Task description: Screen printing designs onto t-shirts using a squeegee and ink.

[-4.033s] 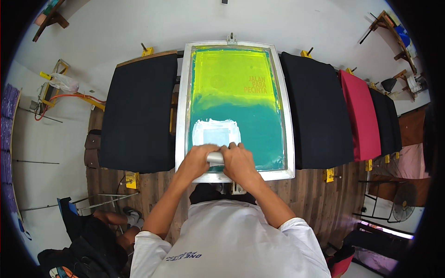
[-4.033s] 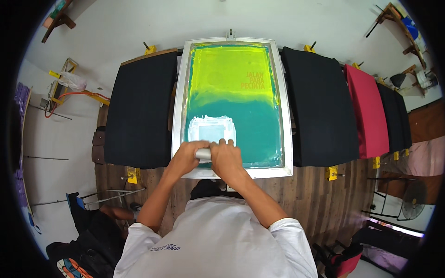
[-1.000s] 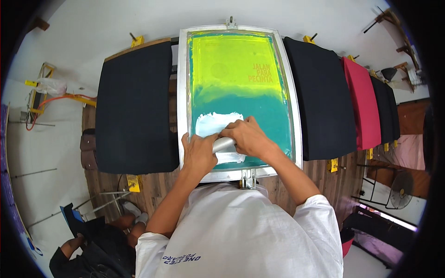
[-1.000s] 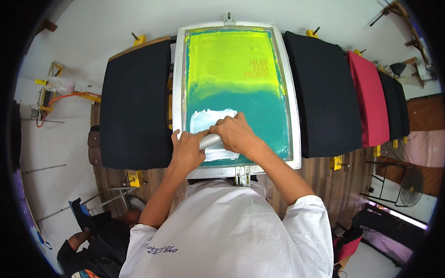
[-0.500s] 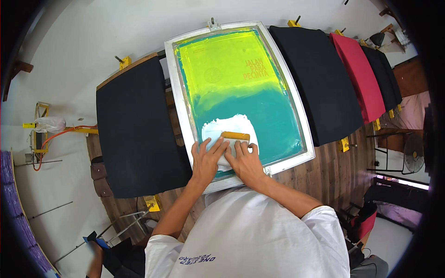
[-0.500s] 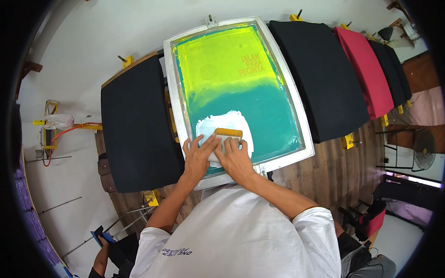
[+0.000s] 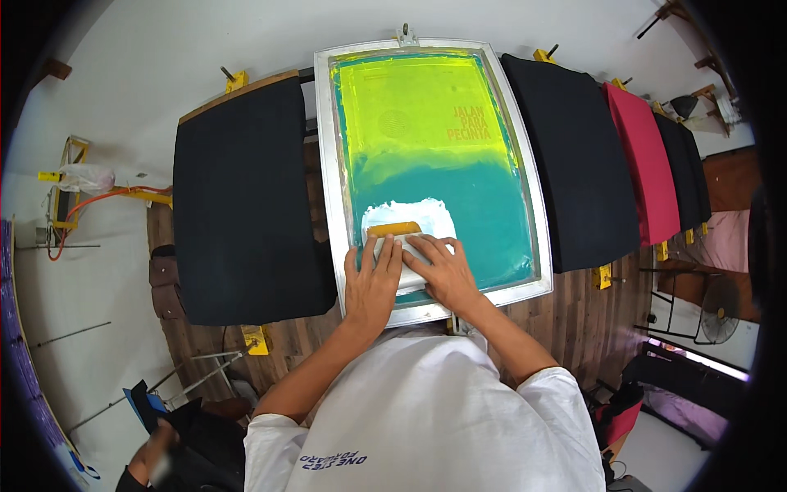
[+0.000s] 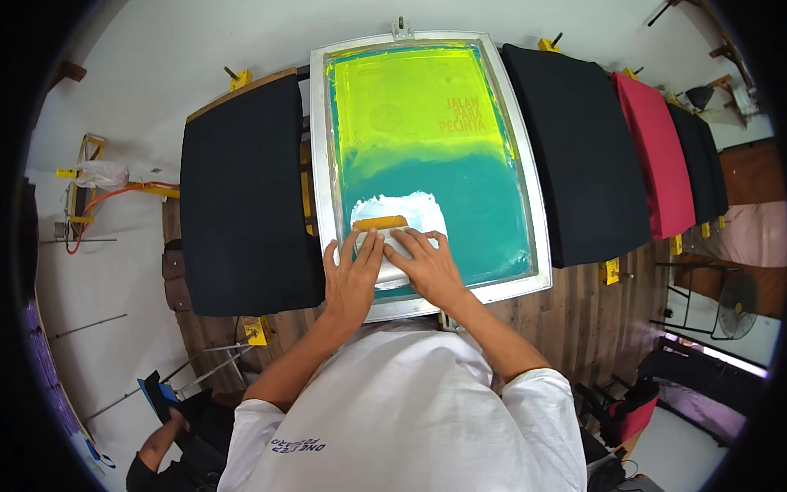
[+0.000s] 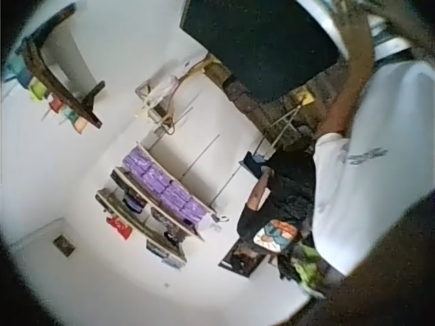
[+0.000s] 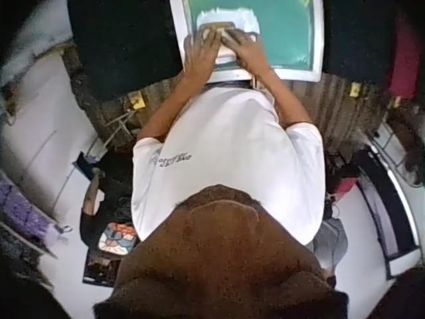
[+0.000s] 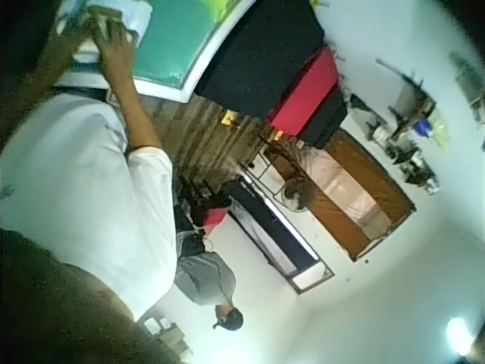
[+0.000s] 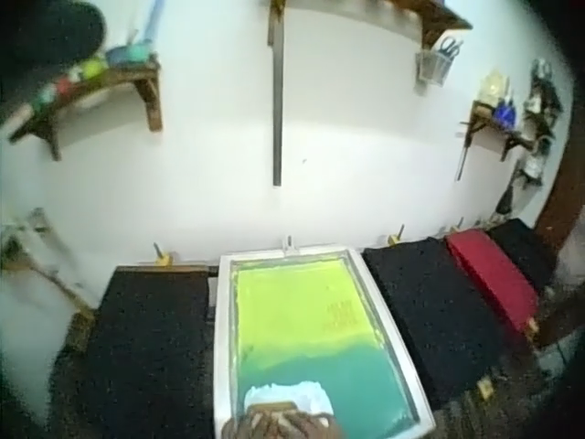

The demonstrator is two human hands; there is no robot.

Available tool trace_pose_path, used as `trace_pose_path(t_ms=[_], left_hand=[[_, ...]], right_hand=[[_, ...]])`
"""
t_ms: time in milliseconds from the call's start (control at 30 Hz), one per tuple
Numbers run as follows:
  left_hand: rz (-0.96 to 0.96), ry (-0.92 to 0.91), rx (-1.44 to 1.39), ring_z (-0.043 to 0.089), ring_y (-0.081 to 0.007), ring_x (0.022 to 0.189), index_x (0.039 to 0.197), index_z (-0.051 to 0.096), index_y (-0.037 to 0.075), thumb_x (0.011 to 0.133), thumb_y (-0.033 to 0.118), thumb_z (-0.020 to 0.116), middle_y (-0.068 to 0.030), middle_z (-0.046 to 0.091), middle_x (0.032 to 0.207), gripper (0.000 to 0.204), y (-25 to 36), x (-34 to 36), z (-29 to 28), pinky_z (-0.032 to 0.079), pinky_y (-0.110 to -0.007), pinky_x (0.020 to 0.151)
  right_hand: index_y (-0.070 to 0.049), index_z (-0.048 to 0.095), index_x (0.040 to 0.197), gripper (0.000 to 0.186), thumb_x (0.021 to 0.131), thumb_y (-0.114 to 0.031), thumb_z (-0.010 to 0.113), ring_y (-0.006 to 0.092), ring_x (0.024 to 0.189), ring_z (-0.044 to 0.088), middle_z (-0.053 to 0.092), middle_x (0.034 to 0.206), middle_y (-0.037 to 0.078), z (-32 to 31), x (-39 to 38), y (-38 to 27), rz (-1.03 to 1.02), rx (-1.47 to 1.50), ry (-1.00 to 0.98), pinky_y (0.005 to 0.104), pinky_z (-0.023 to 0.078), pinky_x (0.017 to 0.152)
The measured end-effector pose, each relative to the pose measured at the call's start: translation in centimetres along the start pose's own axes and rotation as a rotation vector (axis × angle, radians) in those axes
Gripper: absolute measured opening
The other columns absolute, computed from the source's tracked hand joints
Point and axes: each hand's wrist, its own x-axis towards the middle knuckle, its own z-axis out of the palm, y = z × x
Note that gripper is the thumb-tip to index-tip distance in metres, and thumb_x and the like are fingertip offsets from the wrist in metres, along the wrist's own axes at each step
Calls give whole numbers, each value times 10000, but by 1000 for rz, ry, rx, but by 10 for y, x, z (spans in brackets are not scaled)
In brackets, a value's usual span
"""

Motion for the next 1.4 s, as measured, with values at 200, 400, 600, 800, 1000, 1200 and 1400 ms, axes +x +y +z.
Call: trace_pose_path(t_ms=[200,400,600,800,1000,1200,1400], left_hand=[[-11,-134,12,441,-308,1351,1377,527,24,875,76,597,-117,530,1422,509,15,-8,16,271,-512,1140],[-9,-194,-27,451,-302,1341,1376,525,15,862,37,598,-122,531,1413,520,29,-14,4,250,-537,1149],[-3,-240,-4,471,-292,1320,1373,535,13,842,14,616,-125,547,1395,537,41,3,-20,242,-553,1151],[58,-161,50,494,-298,1293,1360,547,5,852,67,612,-125,573,1360,516,49,13,-17,260,-524,1153],[97,-194,12,487,-302,1297,1416,484,8,868,79,601,-122,534,1405,565,43,-7,2,268,-513,1148],[53,-223,-141,487,-299,1308,1444,455,23,873,43,577,-103,521,1435,585,40,-19,3,248,-518,1142],[-67,-72,-411,519,-316,1291,1369,536,-7,766,-132,544,-163,576,1373,616,24,3,-12,317,-503,1081]], right_hand=[[-147,573,1292,642,693,65,657,271,1307,477,507,1396,98,15,-17,9,34,83,-46,489,355,1002],[-140,572,1274,741,580,58,742,277,1276,498,494,1406,95,7,-34,7,72,182,-77,486,342,993],[-116,569,1298,734,601,76,694,274,1266,505,507,1400,79,-6,-37,10,83,275,-80,472,332,999],[-108,564,1311,756,597,104,691,279,1312,481,491,1414,91,3,-44,11,109,340,79,477,326,1020],[-106,586,1273,703,609,97,690,283,1324,471,508,1396,86,12,-51,6,172,285,44,494,330,1021],[-130,596,1248,640,647,75,679,291,1282,496,533,1360,91,-4,-51,0,177,189,-67,504,338,1010],[-148,613,1239,504,763,18,612,286,1167,552,592,1234,104,-34,-7,10,59,50,-109,508,375,969]])
